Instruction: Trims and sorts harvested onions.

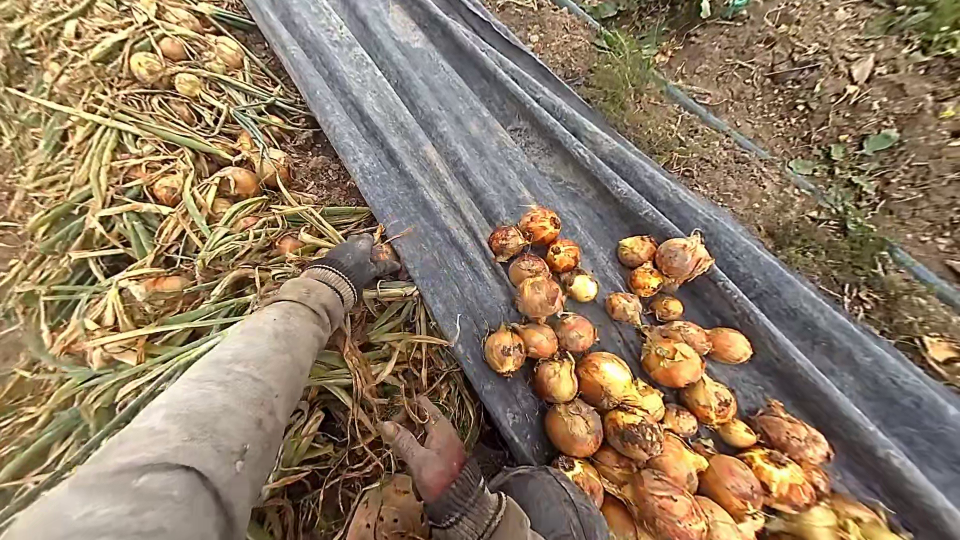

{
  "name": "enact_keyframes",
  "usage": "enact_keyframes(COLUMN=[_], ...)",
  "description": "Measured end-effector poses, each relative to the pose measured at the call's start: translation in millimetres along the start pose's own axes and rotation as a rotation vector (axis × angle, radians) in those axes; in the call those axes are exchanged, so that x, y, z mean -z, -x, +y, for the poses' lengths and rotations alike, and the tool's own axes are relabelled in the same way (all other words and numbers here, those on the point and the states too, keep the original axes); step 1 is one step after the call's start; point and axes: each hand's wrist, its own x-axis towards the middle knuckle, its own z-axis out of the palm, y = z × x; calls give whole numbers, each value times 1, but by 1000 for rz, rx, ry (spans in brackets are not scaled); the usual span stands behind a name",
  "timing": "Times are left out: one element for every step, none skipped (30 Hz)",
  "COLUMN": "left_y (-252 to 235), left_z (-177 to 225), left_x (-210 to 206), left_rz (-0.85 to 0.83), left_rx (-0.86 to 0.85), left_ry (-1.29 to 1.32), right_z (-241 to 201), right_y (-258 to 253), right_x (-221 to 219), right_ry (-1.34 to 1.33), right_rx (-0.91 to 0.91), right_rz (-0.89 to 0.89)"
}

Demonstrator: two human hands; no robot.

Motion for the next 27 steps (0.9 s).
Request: enact_keyframes(left_y=[2,4,5,6,7,10,11,9,8,10,13,15,16,16,17,20,22,25,27,28,29,32,39,50,64,81,102], left_z=[1,2,2,0,-2,-5,-8,-11,-13,-11,-7,-4,-2,-3,-4,-3,-2,0,2,3,2,0,1,3,3,3,5], left_x=[3,6,8,8,9,10,10,7,4,1,0,-2,-3,-4,-2,2,5,9,12,13,12,8,4,0,-4,-7,-8], left_rz=[-13,-25,-34,-39,-43,-43,-26,5,38,49,58,78,92,90,56,-24,-126,-225,-293,-332,-343,-317,-261,-194,-117,-46,22], left_rx=[13,28,33,25,10,-19,-53,-76,-87,-98,-115,-137,-165,-208,-233,-236,-232,-219,-213,-220,-237,-257,-278,-296,-310,-297,-280], left_ry=[16,39,56,79,116,152,180,206,227,233,234,239,258,279,304,309,274,213,144,94,53,19,7,24,72,145,247], right_z=[1,3,4,4,4,5,7,7,7,7,6,7,8,8,9,10,10,9,8,7,9,11,13,14,13,10,5], right_y=[-2,-4,-5,-5,-4,-4,-5,-6,-7,-7,-8,-8,-9,-9,-9,-9,-8,-8,-8,-9,-11,-12,-14,-15,-15,-14,-12], right_x=[1,3,6,9,12,14,16,18,19,19,19,18,18,18,19,19,21,23,25,25,26,26,27,28,29,31,33], right_ry=[4,-2,-10,-21,-32,-44,-55,-58,-60,-65,-70,-72,-72,-66,-58,-53,-44,-29,-19,-16,-6,14,43,78,119,161,201], right_rx=[-1,-4,-16,-24,-29,-30,-31,-37,-43,-44,-44,-44,-44,-49,-55,-67,-83,-102,-123,-133,-129,-125,-115,-99,-85,-79,-82], right_rz=[-2,9,18,26,38,53,65,72,74,75,75,72,68,60,54,53,50,49,49,56,69,85,110,136,168,192,202])
